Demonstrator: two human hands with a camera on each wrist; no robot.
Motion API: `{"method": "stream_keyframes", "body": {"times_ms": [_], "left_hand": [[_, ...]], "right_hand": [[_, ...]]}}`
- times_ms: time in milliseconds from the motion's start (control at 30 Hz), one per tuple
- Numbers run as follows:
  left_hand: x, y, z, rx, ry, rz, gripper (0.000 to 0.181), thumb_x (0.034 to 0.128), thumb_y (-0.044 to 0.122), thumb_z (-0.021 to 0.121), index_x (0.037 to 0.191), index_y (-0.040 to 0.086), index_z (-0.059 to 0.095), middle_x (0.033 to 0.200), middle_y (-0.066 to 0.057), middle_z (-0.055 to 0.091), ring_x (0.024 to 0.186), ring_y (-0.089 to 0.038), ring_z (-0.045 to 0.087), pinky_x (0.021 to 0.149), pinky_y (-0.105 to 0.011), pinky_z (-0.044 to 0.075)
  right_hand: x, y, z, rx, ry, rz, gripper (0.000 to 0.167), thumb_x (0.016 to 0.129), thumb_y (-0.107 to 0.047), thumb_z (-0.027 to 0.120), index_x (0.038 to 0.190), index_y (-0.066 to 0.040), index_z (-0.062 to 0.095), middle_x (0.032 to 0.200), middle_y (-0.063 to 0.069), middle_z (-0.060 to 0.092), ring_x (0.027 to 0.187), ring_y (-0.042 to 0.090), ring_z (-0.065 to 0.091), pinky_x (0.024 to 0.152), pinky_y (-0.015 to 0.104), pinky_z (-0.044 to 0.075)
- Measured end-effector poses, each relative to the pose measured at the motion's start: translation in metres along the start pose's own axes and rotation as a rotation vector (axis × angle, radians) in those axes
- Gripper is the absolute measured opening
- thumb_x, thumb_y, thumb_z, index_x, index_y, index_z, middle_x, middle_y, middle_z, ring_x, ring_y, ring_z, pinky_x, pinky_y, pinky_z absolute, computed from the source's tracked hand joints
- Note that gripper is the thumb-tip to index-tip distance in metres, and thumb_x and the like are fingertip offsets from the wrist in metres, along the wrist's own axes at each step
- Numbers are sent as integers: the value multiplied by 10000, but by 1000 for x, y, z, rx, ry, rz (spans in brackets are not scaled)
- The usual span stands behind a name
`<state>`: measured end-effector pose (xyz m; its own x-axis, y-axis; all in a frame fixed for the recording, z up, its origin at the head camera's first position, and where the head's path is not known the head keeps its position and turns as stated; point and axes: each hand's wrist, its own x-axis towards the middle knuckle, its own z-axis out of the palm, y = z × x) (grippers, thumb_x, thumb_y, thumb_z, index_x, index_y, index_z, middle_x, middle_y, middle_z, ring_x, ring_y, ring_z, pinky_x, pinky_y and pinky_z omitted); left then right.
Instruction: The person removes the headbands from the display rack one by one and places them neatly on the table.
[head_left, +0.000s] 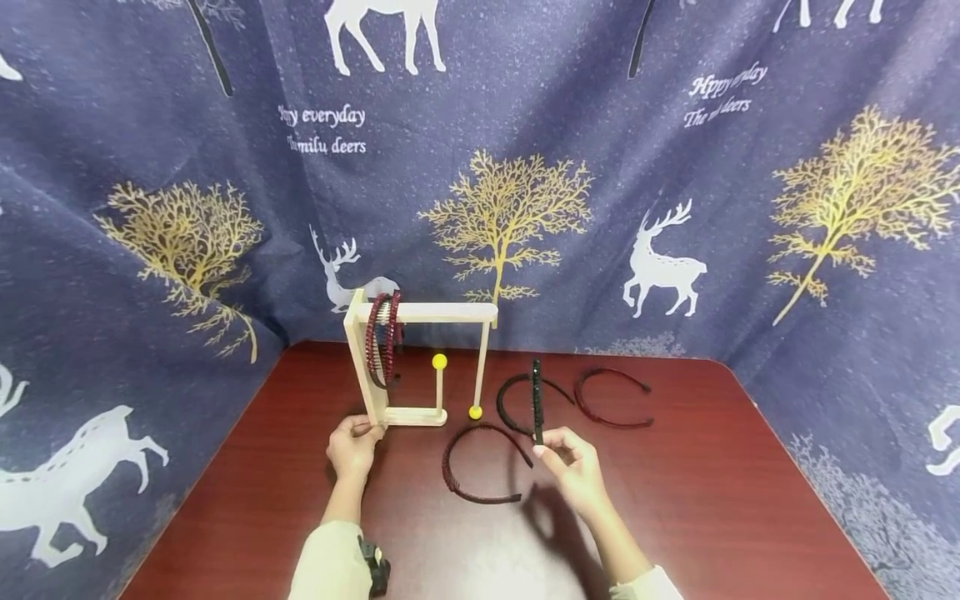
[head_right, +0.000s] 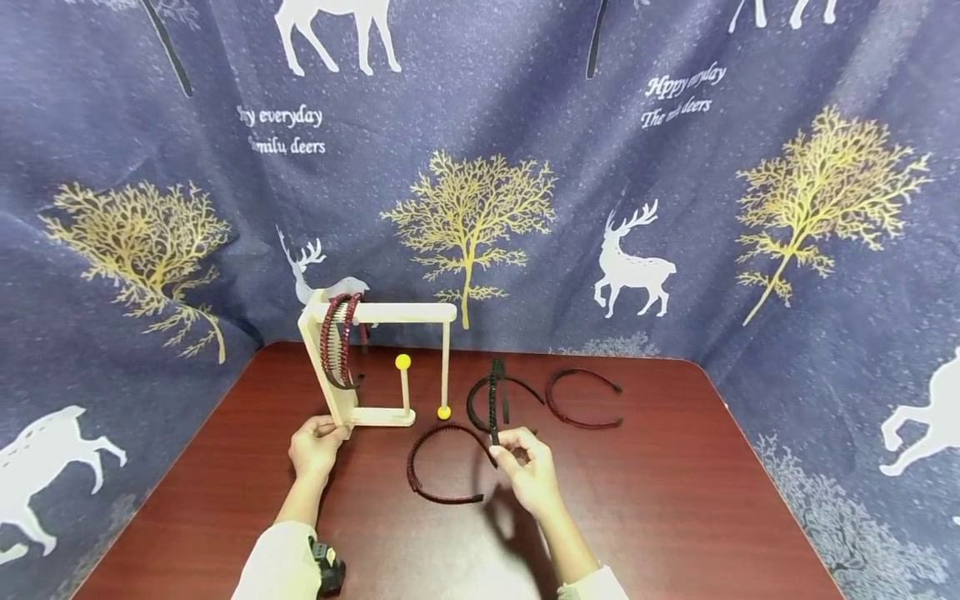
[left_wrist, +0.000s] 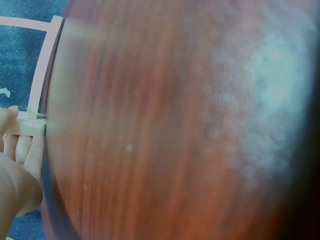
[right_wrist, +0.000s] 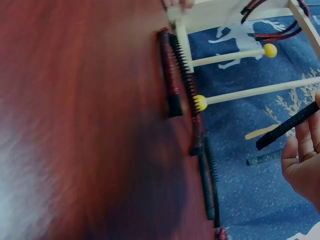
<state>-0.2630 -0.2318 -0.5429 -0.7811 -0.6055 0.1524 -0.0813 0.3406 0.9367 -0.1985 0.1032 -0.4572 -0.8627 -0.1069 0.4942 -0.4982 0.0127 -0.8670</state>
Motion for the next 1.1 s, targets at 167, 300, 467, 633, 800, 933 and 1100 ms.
{"method": "stream_keyframes", "body": {"times_ms": [167,300,467,633,800,933,1100], "left_hand": [[1,2,1,-5,5,-8,245,688,122,812,878,51,675,838,-109,700,865,-279,587,892,-418,336],[1,1,1,3,-3,-3,249,703,147,805,892,51,674,847,-111,699,877,-281,575,874,-420,346],[-1,0,0,17,-6,-13,247,702,159,812,883,57,678,845,-102,701,889,-280,572,896,-428,328],[1,1,-1,15,-5,10,245,706,165,809,883,57,678,842,-105,702,900,-282,569,922,-436,307],[1,1,0,12,-5,12,239,705,156,807,878,54,678,837,-107,702,897,-286,568,909,-435,315],[-1,0,1,0,-17,-2,230,705,129,799,880,47,675,847,-109,702,919,-289,557,916,-433,309],[0,0,1,6,-10,-1,235,703,143,803,882,55,679,838,-105,702,896,-280,568,893,-424,329]], "right_hand": [[-7,2,-7,-50,-32,-5,124,771,195,592,862,111,594,792,171,596,719,162,570,627,225,482],[-13,2,-15,-132,-72,-36,140,759,183,610,856,81,603,771,189,579,698,137,557,594,246,487],[-19,12,-32,-216,-140,-81,151,763,169,619,858,53,611,757,173,573,663,136,552,560,263,481],[-22,32,-50,-334,-181,-98,191,764,110,671,863,-51,641,815,69,622,696,122,570,591,291,488],[-28,35,-59,-393,-221,-65,233,758,105,678,859,-102,639,820,26,619,708,103,562,609,273,484],[-34,20,-60,-382,-237,-28,246,744,136,657,852,-84,640,795,67,612,688,134,567,613,281,483],[-38,9,-60,-353,-251,23,229,736,156,647,847,-44,644,793,115,602,679,140,573,589,287,502]]}}
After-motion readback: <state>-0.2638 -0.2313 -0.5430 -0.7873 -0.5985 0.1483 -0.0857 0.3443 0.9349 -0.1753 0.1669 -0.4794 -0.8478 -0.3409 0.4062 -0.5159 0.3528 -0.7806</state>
